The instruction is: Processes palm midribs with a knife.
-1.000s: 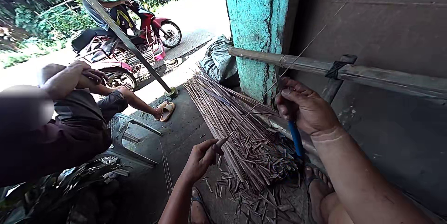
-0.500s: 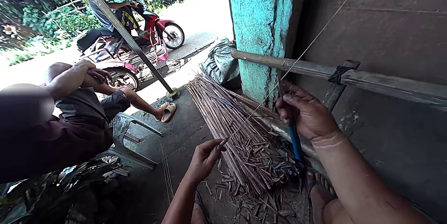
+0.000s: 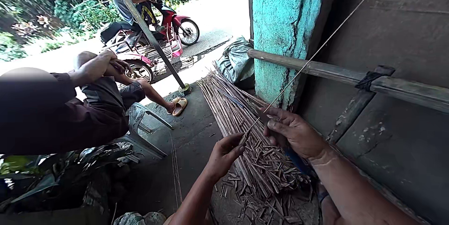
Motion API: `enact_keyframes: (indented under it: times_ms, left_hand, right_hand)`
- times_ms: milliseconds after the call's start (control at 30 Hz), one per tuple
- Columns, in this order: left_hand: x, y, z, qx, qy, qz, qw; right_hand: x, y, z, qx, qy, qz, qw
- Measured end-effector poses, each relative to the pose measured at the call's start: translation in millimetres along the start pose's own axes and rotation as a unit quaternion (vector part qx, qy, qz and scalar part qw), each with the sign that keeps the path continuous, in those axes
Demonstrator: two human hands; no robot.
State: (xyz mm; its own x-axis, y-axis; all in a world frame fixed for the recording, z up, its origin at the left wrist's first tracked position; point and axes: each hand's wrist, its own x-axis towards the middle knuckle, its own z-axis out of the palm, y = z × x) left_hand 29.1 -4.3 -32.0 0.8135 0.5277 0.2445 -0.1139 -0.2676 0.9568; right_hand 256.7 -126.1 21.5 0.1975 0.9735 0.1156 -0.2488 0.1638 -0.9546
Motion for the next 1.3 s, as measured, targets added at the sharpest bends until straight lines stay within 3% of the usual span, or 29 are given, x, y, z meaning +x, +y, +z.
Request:
enact_keyframes:
  times_ms: [100, 333, 500, 600, 800, 1100, 1300]
  left_hand:
    - [1.2, -1.7, 5.2, -0.027, 0.002, 0.001, 1.0]
    - [-4.6, -0.1, 1.1, -0.087, -0.091, -0.086, 0.988]
    - [-3.0, 8.3, 4.5, -0.15, -0.025, -0.084, 0.985]
    - [-0.5, 9.6, 3.4, -0.147, 0.004, -0.075, 0.986]
    - [-1.0, 15.6, 4.7, -0.16, -0.021, -0.066, 0.985]
    - [-5.6, 30.8, 6.1, -0.284, -0.094, -0.147, 0.943]
    - [-4.4, 28.3, 7.6, -0.313, -0.118, -0.166, 0.928]
  right_hand:
    - [1.4, 15.3, 10.8, -0.022, -0.048, 0.024, 0.998]
    - [5.8, -1.9, -11.1, -0.029, -0.011, -0.027, 0.999]
    - [5.2, 7.3, 1.2, -0.051, -0.019, 0.053, 0.997]
    - [5.7, 20.3, 5.6, -0.06, -0.068, 0.082, 0.992]
    - [4.1, 29.4, 11.0, -0.085, -0.146, 0.101, 0.98]
    - [4.1, 28.3, 2.6, -0.099, -0.196, 0.007, 0.976]
    - [4.6, 28.1, -6.0, -0.105, -0.205, -0.007, 0.973]
